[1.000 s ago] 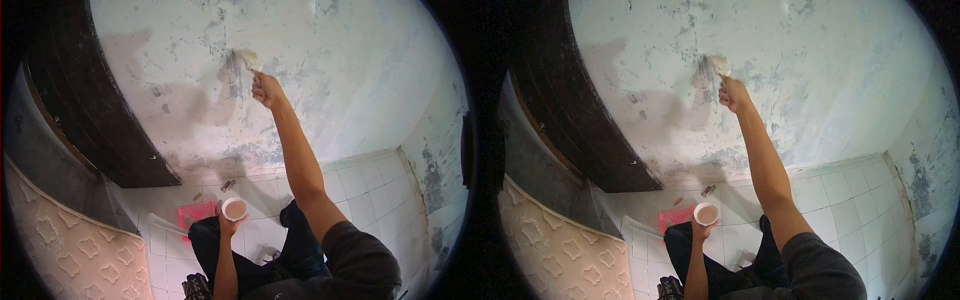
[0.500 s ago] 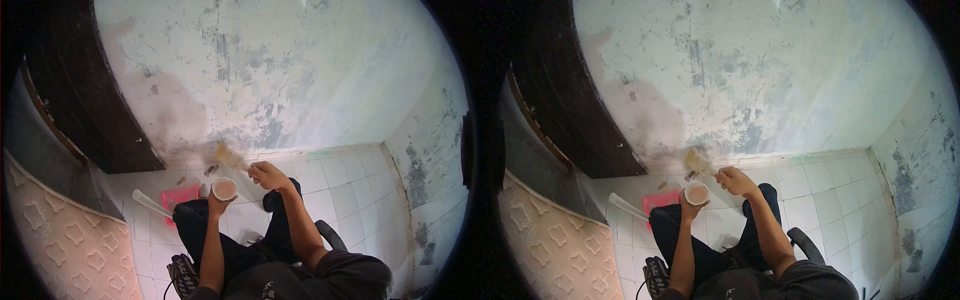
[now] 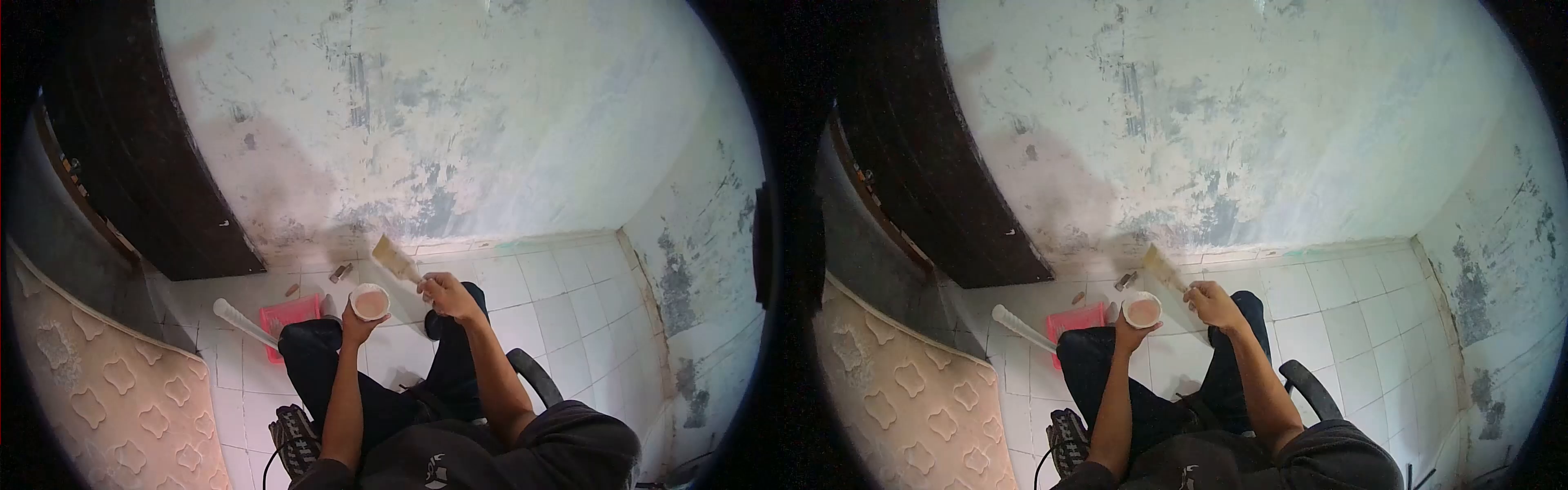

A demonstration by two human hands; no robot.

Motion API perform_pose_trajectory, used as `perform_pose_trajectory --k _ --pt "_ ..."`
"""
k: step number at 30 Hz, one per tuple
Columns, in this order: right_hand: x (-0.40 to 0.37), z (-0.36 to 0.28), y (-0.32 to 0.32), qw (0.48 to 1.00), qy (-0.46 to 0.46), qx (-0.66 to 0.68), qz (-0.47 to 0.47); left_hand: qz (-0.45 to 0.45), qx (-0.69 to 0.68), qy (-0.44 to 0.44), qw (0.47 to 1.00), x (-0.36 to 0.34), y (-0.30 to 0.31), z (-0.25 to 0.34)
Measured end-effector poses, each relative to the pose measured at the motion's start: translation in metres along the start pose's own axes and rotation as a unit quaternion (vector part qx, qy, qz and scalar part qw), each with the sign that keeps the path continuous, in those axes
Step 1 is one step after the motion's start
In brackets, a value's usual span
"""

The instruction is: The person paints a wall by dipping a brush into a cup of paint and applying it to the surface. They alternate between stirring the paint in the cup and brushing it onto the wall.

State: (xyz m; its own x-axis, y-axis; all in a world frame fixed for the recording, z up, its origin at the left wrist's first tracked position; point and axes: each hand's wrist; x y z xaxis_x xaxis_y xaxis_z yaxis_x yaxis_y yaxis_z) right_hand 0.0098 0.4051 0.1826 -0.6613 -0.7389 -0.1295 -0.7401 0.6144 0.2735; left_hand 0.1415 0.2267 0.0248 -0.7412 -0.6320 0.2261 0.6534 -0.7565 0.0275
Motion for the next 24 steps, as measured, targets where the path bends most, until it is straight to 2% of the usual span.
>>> perform_pose_trajectory --k 1,3,4,7,9,10,11,13,15,17,18,19,20,21,22,24 --pt "0.006 -0.007 0.003 1.0 0.003 -0.002 -0.001 0.003 0.0 -0.003 1.0 0.001 0.001 -0.002" --pt "0.025 -0.027 0.013 0.989 0.037 -0.12 0.077 -0.004 0.001 -0.026 1.0 0.001 0.002 -0.003" --pt "0.044 -0.033 0.02 0.974 0.088 -0.176 0.114 -0.001 0.0 -0.029 1.0 0.001 0.002 -0.002" --pt "0.117 -0.069 0.035 0.884 0.238 -0.308 0.26 -0.004 0.031 -0.012 0.999 0.002 -0.001 -0.002" --pt "0.168 -0.109 0.041 0.809 0.253 -0.421 0.323 -0.01 -0.013 -0.013 1.0 0.003 -0.003 -0.008" --pt "0.196 -0.131 0.042 0.796 0.232 -0.427 0.36 -0.014 -0.106 0.035 0.994 0.005 -0.007 -0.032" --pt "0.221 -0.152 0.041 0.783 0.21 -0.432 0.396 -0.014 -0.105 0.033 0.994 0.008 -0.006 -0.025" --pt "0.245 -0.205 0.043 0.746 0.191 -0.506 0.389 -0.022 0.049 -0.033 0.998 0.008 -0.004 0.003" --pt "0.27 -0.235 0.042 0.708 0.182 -0.567 0.38 -0.019 0.017 -0.033 0.999 0.012 -0.006 -0.001" --pt "0.301 -0.233 0.035 0.702 0.165 -0.593 0.358 -0.023 -0.033 -0.018 0.999 0.013 -0.008 -0.025" --pt "0.314 -0.229 0.031 0.694 0.153 -0.615 0.341 -0.039 0.039 -0.041 0.998 0.016 -0.003 0.01" --pt "0.322 -0.222 0.024 0.694 0.149 -0.617 0.339 -0.041 0.037 -0.037 0.998 0.016 -0.005 0.006" --pt "0.329 -0.214 0.018 0.697 0.128 -0.616 0.345 -0.045 -0.177 0.062 0.981 0.016 -0.008 0.002" --pt "0.327 -0.21 0.01 0.699 0.106 -0.615 0.349 -0.044 -0.382 0.159 0.91 0.016 -0.009 -0.001" --pt "0.324 -0.207 0.007 0.709 0.122 -0.622 0.309 -0.043 -0.384 0.165 0.907 0.016 -0.007 -0.004" --pt "0.34 -0.183 -0.001 0.717 0.121 -0.623 0.29 -0.018 -0.572 0.284 0.769 0.02 -0.002 0.003"
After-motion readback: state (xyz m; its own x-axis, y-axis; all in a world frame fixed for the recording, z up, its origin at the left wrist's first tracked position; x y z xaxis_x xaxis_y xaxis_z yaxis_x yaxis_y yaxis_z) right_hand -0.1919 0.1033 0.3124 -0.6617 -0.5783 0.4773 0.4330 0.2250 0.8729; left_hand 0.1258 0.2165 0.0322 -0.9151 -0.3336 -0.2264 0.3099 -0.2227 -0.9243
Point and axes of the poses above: each hand's wrist, its own x-axis towards the middle knuckle, its own y-axis out of the back of the hand, z = x × y, and after that the axes turned 6 degrees about -x, right-handed
